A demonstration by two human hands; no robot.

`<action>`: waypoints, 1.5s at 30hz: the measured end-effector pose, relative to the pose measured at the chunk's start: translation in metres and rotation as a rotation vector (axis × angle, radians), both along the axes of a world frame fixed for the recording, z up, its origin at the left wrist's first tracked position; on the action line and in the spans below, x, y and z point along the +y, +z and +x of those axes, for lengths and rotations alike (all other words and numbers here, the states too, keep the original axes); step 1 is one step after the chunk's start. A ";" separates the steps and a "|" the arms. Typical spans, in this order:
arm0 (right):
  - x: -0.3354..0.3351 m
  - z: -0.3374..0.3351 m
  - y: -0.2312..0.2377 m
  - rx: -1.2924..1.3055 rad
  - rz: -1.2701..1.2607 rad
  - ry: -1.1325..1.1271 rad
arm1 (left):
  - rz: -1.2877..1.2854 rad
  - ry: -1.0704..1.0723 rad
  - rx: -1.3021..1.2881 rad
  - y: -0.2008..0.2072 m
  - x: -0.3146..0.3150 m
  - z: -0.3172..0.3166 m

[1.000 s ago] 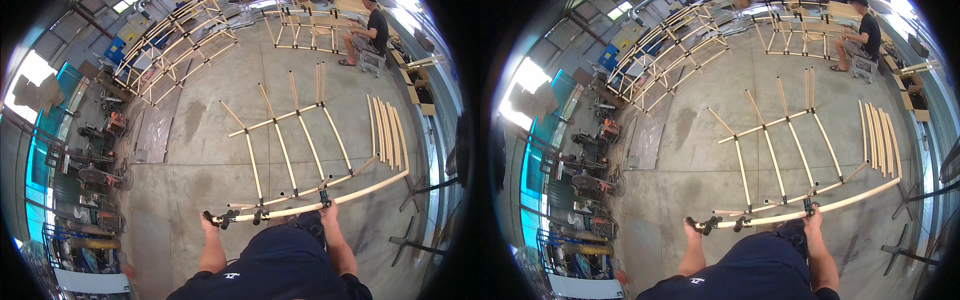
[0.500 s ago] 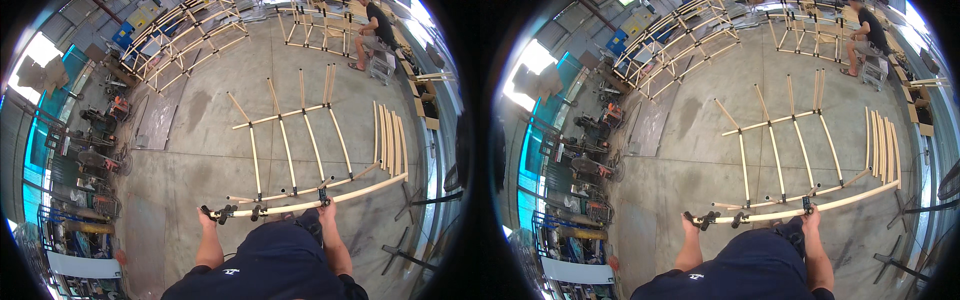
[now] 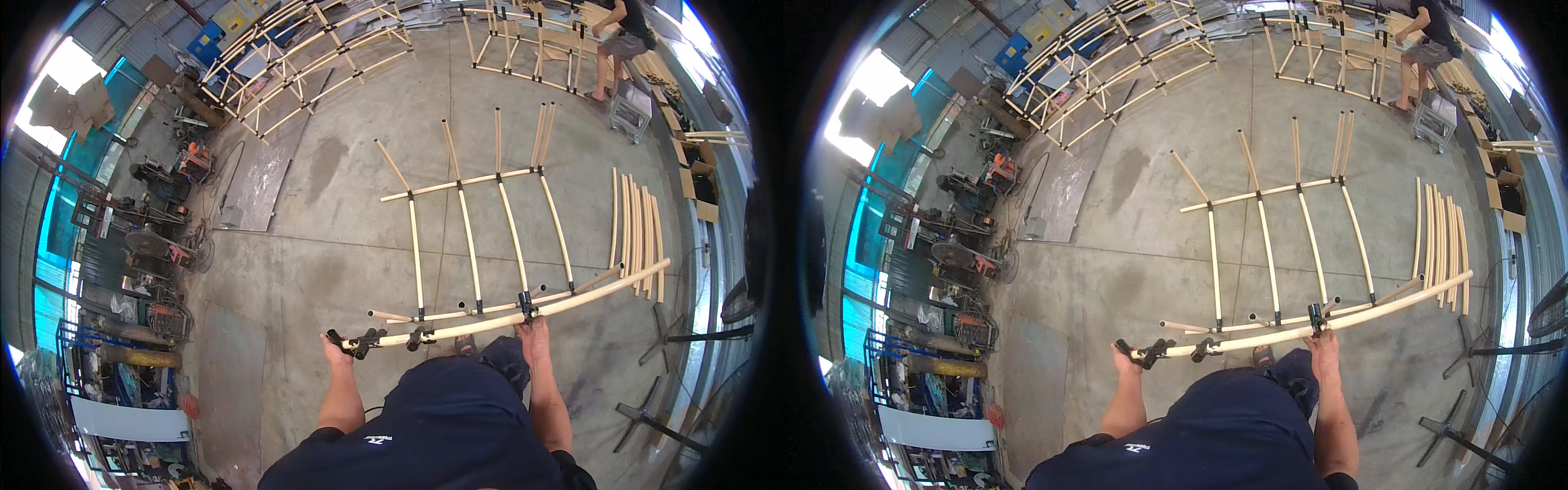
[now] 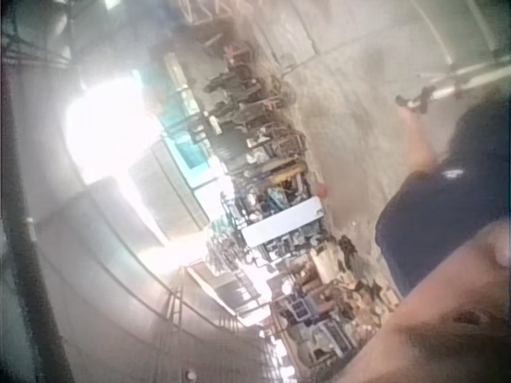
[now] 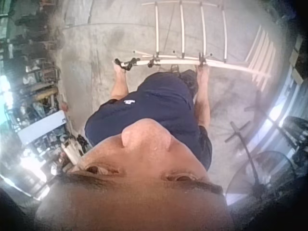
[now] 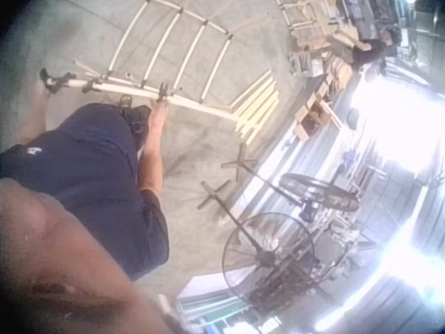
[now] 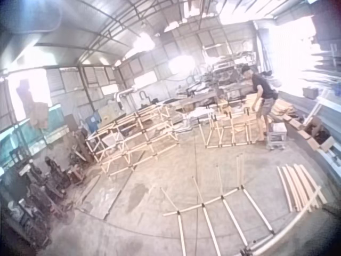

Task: The person assembles a frame by sliding plastic connectors onto wooden poles, positioning them along the poles, and securing them using a power drill.

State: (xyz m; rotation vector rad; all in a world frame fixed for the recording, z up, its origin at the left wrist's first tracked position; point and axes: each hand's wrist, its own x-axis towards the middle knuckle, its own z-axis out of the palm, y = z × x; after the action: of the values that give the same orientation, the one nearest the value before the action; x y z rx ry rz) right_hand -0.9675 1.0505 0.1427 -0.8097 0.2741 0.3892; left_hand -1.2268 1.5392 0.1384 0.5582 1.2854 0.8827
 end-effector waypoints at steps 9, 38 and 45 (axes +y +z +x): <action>0.024 0.003 -0.015 0.012 -0.549 -0.151 | -0.016 -0.026 -0.008 -0.008 -0.006 0.000; 0.045 0.029 0.005 0.130 -0.694 -0.614 | -0.013 -0.164 0.177 0.004 -0.005 0.030; 0.037 0.041 0.021 0.005 -0.482 -0.660 | -0.091 -0.153 0.032 0.006 -0.012 0.044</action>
State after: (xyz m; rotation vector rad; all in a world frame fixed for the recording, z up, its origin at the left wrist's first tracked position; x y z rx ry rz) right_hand -0.9269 1.0872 0.1637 -1.1294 0.6302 -0.3107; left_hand -1.1827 1.5269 0.1443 0.5928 1.2870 0.6875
